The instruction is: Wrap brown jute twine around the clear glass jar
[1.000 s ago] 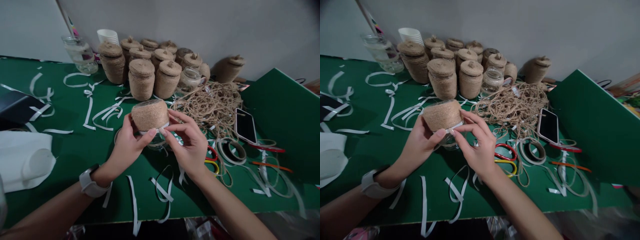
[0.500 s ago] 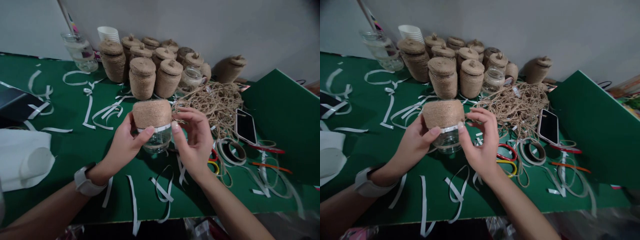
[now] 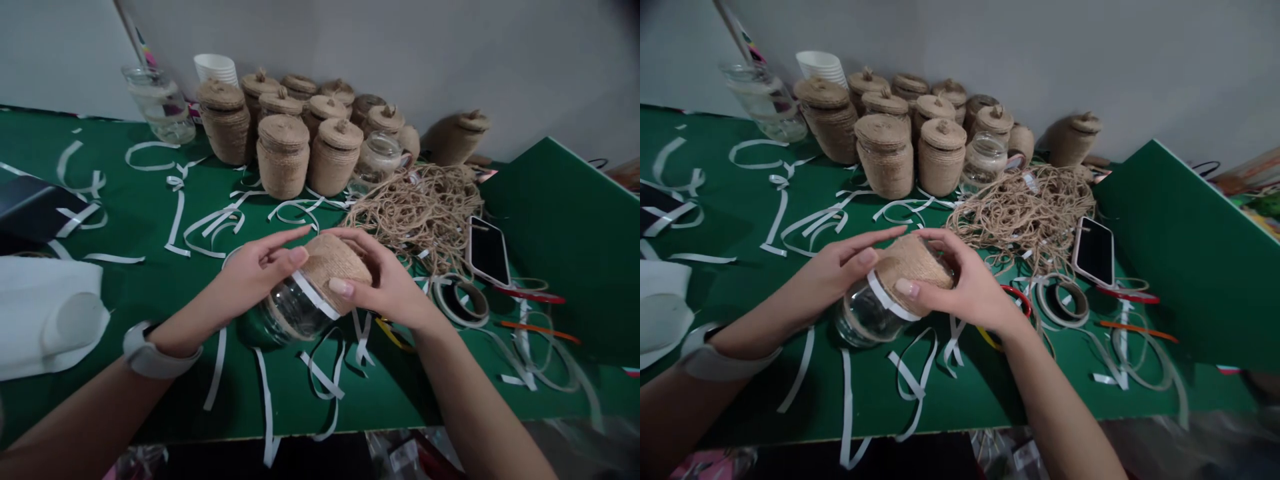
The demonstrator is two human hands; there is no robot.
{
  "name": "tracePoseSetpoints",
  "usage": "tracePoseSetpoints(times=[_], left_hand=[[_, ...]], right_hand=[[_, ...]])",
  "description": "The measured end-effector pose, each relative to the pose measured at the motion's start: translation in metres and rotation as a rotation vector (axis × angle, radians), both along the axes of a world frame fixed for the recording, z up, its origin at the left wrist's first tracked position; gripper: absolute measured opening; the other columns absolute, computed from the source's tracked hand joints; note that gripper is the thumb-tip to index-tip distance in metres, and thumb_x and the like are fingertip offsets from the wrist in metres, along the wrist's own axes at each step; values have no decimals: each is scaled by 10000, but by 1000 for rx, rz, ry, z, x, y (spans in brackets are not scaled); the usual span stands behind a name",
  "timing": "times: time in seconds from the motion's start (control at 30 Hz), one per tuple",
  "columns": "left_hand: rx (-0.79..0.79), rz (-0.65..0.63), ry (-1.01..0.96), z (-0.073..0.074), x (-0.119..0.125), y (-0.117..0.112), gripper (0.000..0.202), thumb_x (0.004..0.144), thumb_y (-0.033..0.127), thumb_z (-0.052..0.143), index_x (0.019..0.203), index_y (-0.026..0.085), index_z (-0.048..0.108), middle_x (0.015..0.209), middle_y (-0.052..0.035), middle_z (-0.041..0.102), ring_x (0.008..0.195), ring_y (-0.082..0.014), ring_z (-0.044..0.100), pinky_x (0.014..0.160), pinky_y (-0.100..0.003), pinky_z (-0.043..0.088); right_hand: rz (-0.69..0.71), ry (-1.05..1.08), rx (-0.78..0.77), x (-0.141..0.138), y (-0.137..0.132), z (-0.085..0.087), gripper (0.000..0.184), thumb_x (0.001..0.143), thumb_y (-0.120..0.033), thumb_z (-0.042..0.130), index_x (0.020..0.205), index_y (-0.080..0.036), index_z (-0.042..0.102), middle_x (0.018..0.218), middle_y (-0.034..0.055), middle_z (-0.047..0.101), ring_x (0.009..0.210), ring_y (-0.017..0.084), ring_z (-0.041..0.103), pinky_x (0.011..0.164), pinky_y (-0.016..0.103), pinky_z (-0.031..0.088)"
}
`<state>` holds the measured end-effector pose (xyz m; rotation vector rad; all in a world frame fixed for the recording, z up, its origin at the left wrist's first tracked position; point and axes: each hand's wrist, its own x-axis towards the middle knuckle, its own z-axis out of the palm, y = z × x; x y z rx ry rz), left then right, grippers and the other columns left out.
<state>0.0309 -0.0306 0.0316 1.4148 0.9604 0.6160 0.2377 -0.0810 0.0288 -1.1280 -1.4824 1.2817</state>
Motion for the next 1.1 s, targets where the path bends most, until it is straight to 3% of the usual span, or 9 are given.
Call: tracePoseSetpoints(times=[0.17,0.3,0.37,0.5,0.67,0.8,0.93,1.0,1.1], left_hand=[[119,292,-185,0,2,0,527,883,597,577,1222,195,602,1202,-107,691,1037,-267,686,820,-352,582],[185,232,-197,-6,6,-3,628,807,456,731,1344,229,496,1359,-86,609,1166,-271,635,907,-364,574],[197,209,-174,-8,7,-4,705,783,427,761,1392,239,458,1411,-84,572,1229,-282,599,967,-388,554],[263,245,-98,-6,4,-7,657,768,409,784,1354,252,531,1384,-74,596,1258,-306,577,994,-412,541],[351,225,-70,-2,3,-8,663,741,371,807,1342,264,548,1392,-83,582,1252,-318,576,1009,-440,530],[338,252,-96,-3,4,-9,704,732,353,810,1359,254,504,1386,-99,570,1255,-315,573,1038,-461,506],[346,254,-104,-6,6,-10,715,752,325,793,1381,262,459,1452,-104,495,1293,-306,538,1045,-440,506],[341,255,-128,-7,6,-10,702,762,327,784,1377,257,453,1464,-108,475,1292,-298,539,1040,-425,514],[317,242,-174,-7,8,-10,679,773,333,772,1365,246,451,1444,-115,494,1283,-293,549,1035,-423,519]], right_hand=[[-328,66,73,-16,1,-11,630,701,-500,782,1212,-296,474,1257,55,570,1153,233,577,993,416,496],[-445,203,0,-27,2,-20,652,704,-566,740,1194,-297,405,1314,80,530,1210,261,554,987,446,510],[-436,219,-44,-28,1,-21,670,676,-569,758,1163,-293,389,1287,84,529,1185,267,567,939,438,537],[-326,93,-52,-26,0,-15,754,628,-539,814,1203,-305,384,1171,62,569,1021,237,623,838,407,566],[-338,-83,78,-30,0,-16,499,774,-561,699,1106,-269,468,1131,42,591,1042,202,593,925,387,509],[-356,-39,91,-33,0,-19,424,832,-575,629,1052,-260,449,1113,41,588,1064,185,586,929,357,505],[-292,119,-111,-31,0,-16,507,765,-587,700,1030,-269,406,1096,27,623,1000,185,633,865,355,547],[-252,204,-185,-30,0,-15,541,760,-575,713,1082,-286,389,1108,21,643,968,188,656,834,358,566],[-238,238,-154,-31,1,-18,593,772,-572,702,1208,-307,402,1225,31,631,1096,205,637,940,379,547]])
